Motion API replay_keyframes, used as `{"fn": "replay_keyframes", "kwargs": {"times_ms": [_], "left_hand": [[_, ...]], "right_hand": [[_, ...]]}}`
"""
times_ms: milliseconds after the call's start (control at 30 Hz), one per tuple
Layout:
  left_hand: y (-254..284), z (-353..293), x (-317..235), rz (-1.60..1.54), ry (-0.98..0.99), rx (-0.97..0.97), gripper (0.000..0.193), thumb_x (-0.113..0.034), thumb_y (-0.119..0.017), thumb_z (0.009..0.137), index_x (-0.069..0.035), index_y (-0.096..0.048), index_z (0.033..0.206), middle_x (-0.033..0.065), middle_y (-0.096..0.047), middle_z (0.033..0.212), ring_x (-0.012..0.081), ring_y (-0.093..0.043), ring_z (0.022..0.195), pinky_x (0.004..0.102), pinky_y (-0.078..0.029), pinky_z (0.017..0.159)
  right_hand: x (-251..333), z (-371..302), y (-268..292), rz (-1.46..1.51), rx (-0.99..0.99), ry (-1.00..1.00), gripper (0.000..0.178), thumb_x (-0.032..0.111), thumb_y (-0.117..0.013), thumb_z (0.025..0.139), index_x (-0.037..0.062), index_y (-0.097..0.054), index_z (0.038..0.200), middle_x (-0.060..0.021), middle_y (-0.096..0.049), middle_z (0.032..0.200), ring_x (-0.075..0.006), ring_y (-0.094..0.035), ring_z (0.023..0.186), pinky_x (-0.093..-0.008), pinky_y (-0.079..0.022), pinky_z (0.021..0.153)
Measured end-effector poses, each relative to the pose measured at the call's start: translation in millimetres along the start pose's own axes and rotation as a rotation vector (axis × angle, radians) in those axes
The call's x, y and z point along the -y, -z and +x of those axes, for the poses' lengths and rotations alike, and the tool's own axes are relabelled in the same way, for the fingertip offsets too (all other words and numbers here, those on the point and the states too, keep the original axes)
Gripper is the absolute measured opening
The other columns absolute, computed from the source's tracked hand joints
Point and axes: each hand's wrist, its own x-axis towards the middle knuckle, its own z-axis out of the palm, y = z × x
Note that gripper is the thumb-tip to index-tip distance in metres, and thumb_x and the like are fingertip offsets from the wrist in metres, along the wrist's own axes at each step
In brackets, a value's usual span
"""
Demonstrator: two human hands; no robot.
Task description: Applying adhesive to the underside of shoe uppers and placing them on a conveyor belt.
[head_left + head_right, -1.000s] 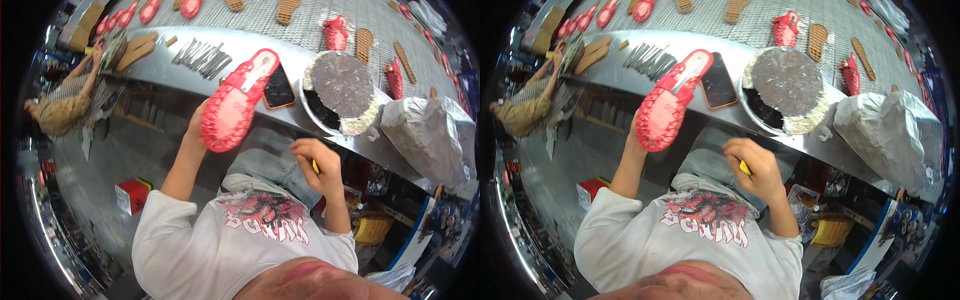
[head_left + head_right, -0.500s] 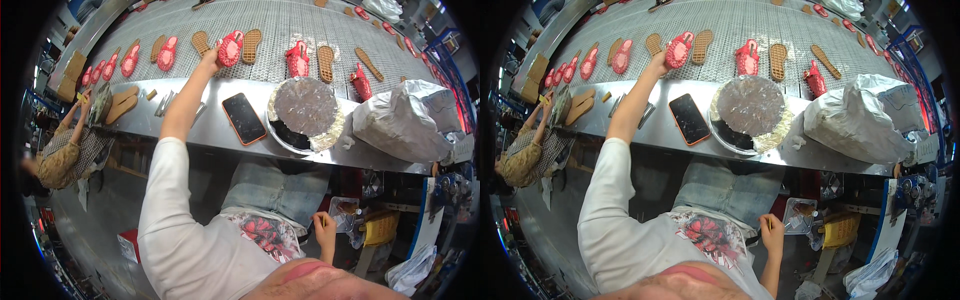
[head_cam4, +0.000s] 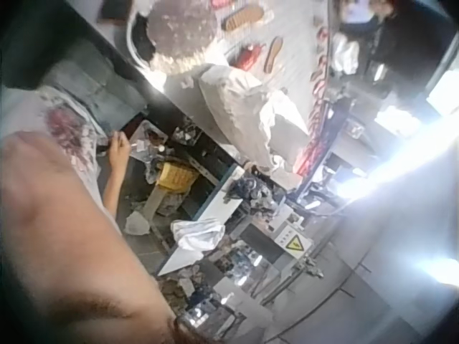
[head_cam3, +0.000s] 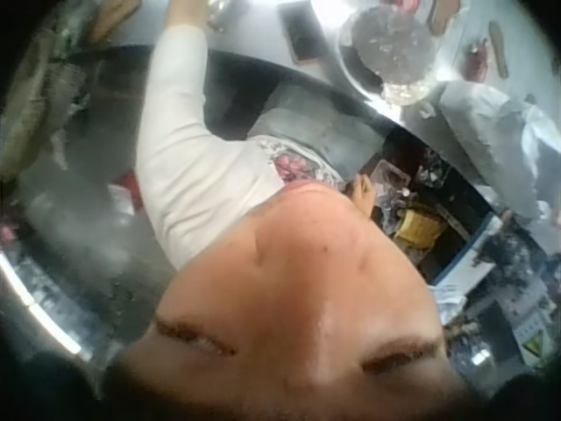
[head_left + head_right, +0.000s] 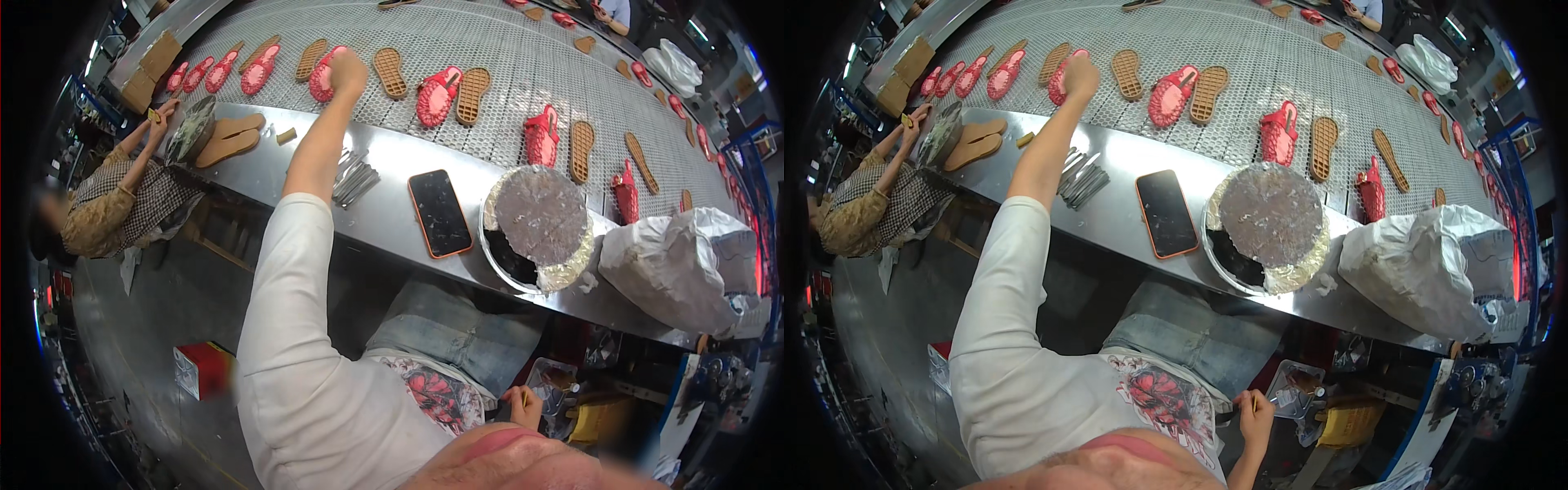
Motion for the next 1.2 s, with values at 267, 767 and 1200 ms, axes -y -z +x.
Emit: {"fn": "replay_keyframes", "kwargs": {"times_ms": [267,767,1200], "left_hand": [[-34.6,27.5,159.6,-0.421,0.403,0.285,0.025,-0.023,-0.071,0.084,0.002,-0.071,0.085,0.0141,-0.070,0.080,0.0209,-0.067,0.066,0.0347,-0.054,0.060],[240.3,-308.2,-35.7,-0.876,-0.486,-0.095,0.027,0.000,-0.079,0.072,0.000,-0.063,0.093,0.0119,-0.063,0.091,0.0251,-0.061,0.070,0.0323,-0.051,0.063],[269.3,-354.7,-55.1,-1.270,-0.230,0.611,0.089,-0.064,-0.069,0.078,0.001,-0.050,0.135,0.0209,-0.041,0.142,0.0319,-0.042,0.132,0.0418,-0.037,0.107]], "right_hand": [[10.5,8.2,1.3,-0.101,0.027,-0.023,0.026,0.015,-0.061,0.092,-0.0020,-0.062,0.073,-0.0043,-0.059,0.060,-0.0094,-0.050,0.056,-0.0283,-0.039,0.053],[215.8,153.0,-130.4,0.637,0.324,0.341,0.076,0.006,-0.078,0.078,-0.0003,-0.040,0.143,-0.0119,-0.055,0.133,-0.0122,-0.060,0.091,-0.0226,-0.051,0.073],[180.2,129.4,-113.0,0.944,0.447,0.407,0.078,0.034,-0.082,0.075,-0.0024,-0.047,0.135,-0.0084,-0.061,0.117,-0.0139,-0.061,0.102,-0.0261,-0.049,0.086]]}}
